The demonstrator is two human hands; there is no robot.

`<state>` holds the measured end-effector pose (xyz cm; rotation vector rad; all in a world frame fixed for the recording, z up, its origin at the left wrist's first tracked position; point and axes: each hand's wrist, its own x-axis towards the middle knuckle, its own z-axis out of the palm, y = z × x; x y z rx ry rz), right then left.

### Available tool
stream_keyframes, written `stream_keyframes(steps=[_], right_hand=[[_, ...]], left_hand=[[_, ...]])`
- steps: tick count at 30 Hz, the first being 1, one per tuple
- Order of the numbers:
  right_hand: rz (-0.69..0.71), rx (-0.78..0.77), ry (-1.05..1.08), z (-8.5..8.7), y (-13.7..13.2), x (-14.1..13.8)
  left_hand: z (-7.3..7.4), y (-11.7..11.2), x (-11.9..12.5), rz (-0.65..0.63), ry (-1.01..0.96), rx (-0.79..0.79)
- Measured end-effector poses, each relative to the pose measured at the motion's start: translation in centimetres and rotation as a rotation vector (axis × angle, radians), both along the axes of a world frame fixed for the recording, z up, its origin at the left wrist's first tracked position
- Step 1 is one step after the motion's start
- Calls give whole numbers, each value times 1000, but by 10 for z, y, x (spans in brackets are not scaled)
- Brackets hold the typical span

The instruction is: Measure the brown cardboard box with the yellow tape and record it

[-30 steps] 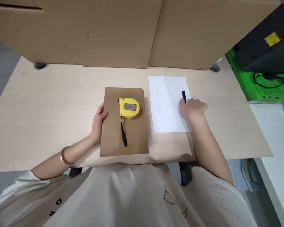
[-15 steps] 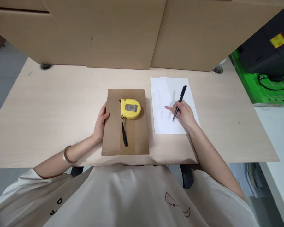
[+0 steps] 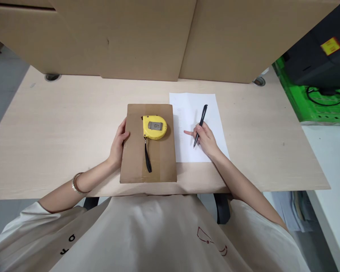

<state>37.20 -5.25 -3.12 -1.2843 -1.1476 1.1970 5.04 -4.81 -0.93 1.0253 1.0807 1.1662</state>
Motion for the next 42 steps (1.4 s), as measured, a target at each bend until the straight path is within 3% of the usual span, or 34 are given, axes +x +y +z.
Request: stream_keyframes(steps=[12, 21, 42], right_hand=[[235, -201, -142, 10, 2, -2], [272, -144, -299, 15, -4, -7], [256, -202, -338, 20, -4, -9]], left_hand=[[-3, 0, -2, -29, 41, 24], [0, -1, -2, -16, 42, -1], [-7, 0, -6, -42, 87, 29]])
